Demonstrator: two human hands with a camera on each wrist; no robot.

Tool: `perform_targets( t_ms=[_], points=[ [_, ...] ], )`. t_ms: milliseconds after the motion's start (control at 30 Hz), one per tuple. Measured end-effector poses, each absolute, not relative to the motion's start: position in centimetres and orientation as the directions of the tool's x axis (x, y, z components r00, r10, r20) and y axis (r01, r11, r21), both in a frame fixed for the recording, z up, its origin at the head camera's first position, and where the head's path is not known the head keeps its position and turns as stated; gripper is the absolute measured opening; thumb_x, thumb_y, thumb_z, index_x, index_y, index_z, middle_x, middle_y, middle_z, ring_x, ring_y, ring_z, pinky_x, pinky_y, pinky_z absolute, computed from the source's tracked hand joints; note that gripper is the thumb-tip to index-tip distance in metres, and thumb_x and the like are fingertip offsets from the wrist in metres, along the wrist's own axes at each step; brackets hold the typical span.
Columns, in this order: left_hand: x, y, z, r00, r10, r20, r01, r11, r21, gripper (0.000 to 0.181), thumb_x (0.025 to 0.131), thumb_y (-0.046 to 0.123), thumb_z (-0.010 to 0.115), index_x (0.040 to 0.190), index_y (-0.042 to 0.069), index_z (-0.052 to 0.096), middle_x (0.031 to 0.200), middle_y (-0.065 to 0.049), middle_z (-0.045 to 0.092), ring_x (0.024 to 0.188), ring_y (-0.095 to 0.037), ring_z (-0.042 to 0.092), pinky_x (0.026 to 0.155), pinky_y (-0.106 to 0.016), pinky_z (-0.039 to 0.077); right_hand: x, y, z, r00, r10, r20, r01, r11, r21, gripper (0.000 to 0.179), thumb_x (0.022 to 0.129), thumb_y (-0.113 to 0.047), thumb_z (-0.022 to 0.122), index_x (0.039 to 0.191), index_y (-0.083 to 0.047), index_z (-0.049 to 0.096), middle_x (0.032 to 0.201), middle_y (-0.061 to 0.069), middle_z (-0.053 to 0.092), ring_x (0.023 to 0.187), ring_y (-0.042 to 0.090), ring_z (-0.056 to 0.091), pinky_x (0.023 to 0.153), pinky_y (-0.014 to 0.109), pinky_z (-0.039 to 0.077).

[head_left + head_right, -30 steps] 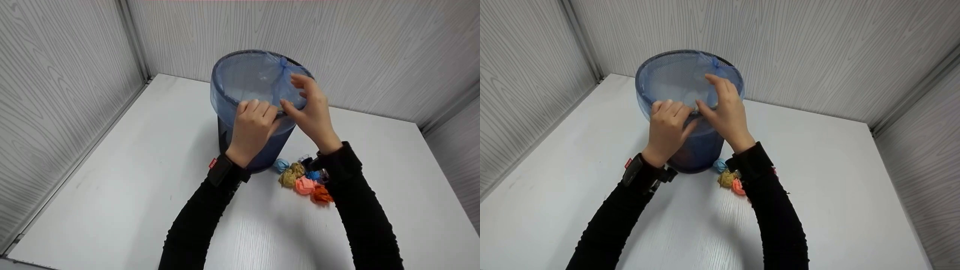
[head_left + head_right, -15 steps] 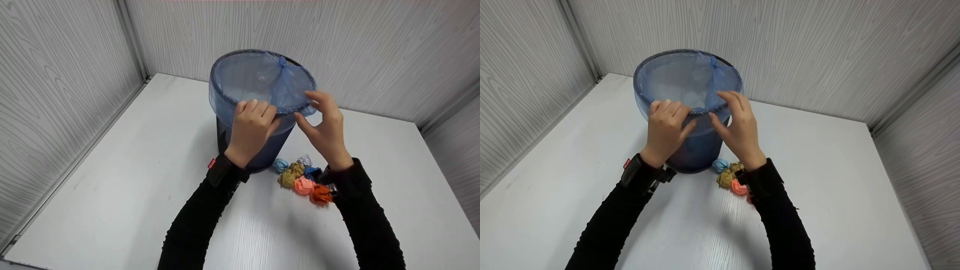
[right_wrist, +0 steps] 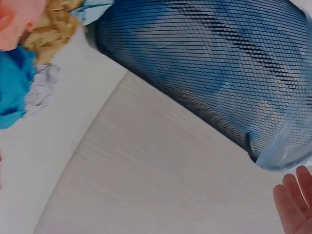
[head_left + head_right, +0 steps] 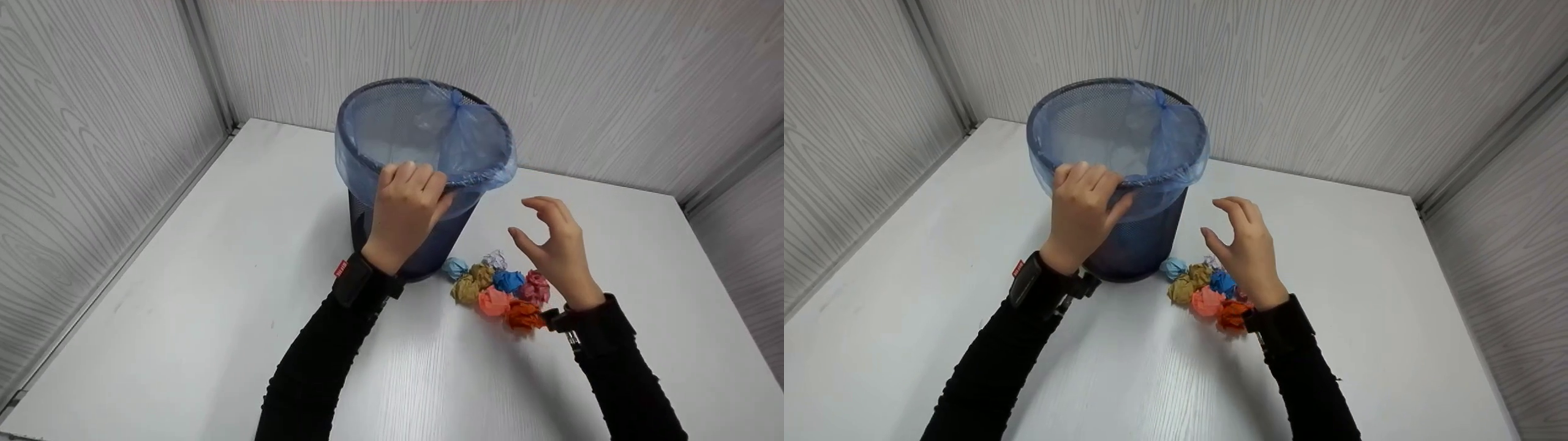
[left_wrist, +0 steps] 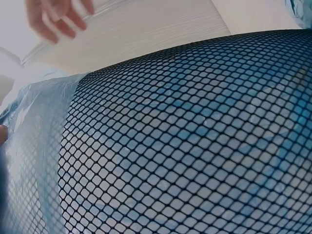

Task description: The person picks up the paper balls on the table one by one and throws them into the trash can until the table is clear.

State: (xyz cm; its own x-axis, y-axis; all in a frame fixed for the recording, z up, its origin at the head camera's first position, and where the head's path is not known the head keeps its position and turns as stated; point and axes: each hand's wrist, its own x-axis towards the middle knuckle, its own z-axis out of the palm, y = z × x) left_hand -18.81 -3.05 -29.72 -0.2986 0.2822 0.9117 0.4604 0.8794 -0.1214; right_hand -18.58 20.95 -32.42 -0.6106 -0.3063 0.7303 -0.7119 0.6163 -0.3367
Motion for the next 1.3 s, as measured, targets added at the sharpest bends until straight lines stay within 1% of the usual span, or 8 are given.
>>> perform_targets(
  t_ms=[200,367,467,600,700,933,1100,1300],
  points=[
    [-18.8,-3.0,-29.7,-0.294,0.274,0.915,0.482,0.87,-0.105,0.024,0.077,0.031,0.065,0.078,0.009,0.055,0.074,-0.003,0.049,0.07,-0.021,0.043,0.071,-0.034,0.031,-18.8,23.8,-34.8,-0.717,-0.275,0.64,-0.607,0.698,-0.38,0.04,0.073,-0.002,0.069,0.109,0.004,0.053,0.107,0.017,0.051,0.1,0.026,0.049,0.083,0.04,0.041],
    [-18.8,-3.1,-29.8,-0.287,0.273,0.918,0.505,0.858,-0.097,0.023,0.077,0.03,0.065,0.078,0.009,0.055,0.074,-0.003,0.049,0.07,-0.021,0.043,0.071,-0.035,0.031,-19.0,25.8,-36.6,-0.808,-0.237,0.539,-0.492,0.775,-0.397,0.039,0.074,-0.004,0.069,0.109,0.003,0.054,0.108,0.018,0.051,0.095,0.03,0.049,0.078,0.044,0.041],
    [-18.7,-3.3,-29.9,-0.284,0.271,0.92,0.52,0.849,-0.09,0.023,0.077,0.03,0.065,0.078,0.009,0.055,0.074,-0.003,0.05,0.07,-0.021,0.043,0.071,-0.035,0.031,-19.1,26.6,-37.5,-0.87,-0.222,0.44,-0.413,0.817,-0.404,0.041,0.075,-0.008,0.069,0.111,0.003,0.053,0.11,0.019,0.049,0.096,0.033,0.049,0.077,0.047,0.04],
    [-18.5,-3.9,-30.1,-0.284,0.26,0.923,0.525,0.847,-0.077,0.024,0.077,0.03,0.065,0.078,0.009,0.055,0.075,-0.004,0.05,0.069,-0.021,0.042,0.071,-0.035,0.031,-19.4,26.8,-38.5,-0.932,-0.243,0.268,-0.337,0.853,-0.4,0.047,0.078,-0.015,0.067,0.118,0.002,0.049,0.117,0.022,0.045,0.105,0.036,0.045,0.084,0.05,0.037],
    [-18.4,-4.4,-30.2,-0.286,0.25,0.925,0.519,0.852,-0.07,0.024,0.078,0.031,0.064,0.078,0.008,0.054,0.075,-0.004,0.05,0.068,-0.022,0.041,0.07,-0.035,0.031,-19.6,26.6,-39.2,-0.946,-0.275,0.174,-0.322,0.867,-0.38,0.054,0.078,-0.021,0.067,0.122,0.001,0.045,0.121,0.023,0.042,0.109,0.037,0.042,0.086,0.049,0.036],
    [-18.1,-5.2,-30.5,-0.278,0.231,0.932,0.5,0.864,-0.065,0.025,0.08,0.03,0.063,0.077,0.007,0.053,0.073,-0.005,0.048,0.068,-0.023,0.04,0.069,-0.036,0.03,-19.7,26.2,-40.2,-0.949,-0.313,0.044,-0.31,0.889,-0.338,0.062,0.077,-0.027,0.068,0.128,-0.002,0.042,0.126,0.023,0.039,0.11,0.037,0.042,0.087,0.048,0.037],
    [-18.2,-5.1,-30.5,-0.277,0.218,0.936,0.503,0.863,-0.052,0.027,0.079,0.031,0.064,0.076,0.006,0.054,0.073,-0.005,0.049,0.068,-0.024,0.041,0.068,-0.037,0.031,-19.9,26.1,-40.6,-0.951,-0.307,-0.03,-0.28,0.899,-0.337,0.061,0.078,-0.026,0.068,0.128,-0.002,0.042,0.124,0.023,0.04,0.102,0.035,0.047,0.085,0.047,0.039],
    [-18.5,-4.7,-30.5,-0.263,0.209,0.942,0.511,0.858,-0.048,0.027,0.078,0.031,0.065,0.076,0.006,0.054,0.072,-0.005,0.049,0.067,-0.024,0.041,0.067,-0.038,0.031,-19.8,26.2,-40.9,-0.945,-0.321,-0.058,-0.288,0.905,-0.313,0.051,0.077,-0.018,0.068,0.121,0.0,0.048,0.111,0.022,0.048,0.095,0.034,0.051,0.082,0.046,0.041]
  ],
)
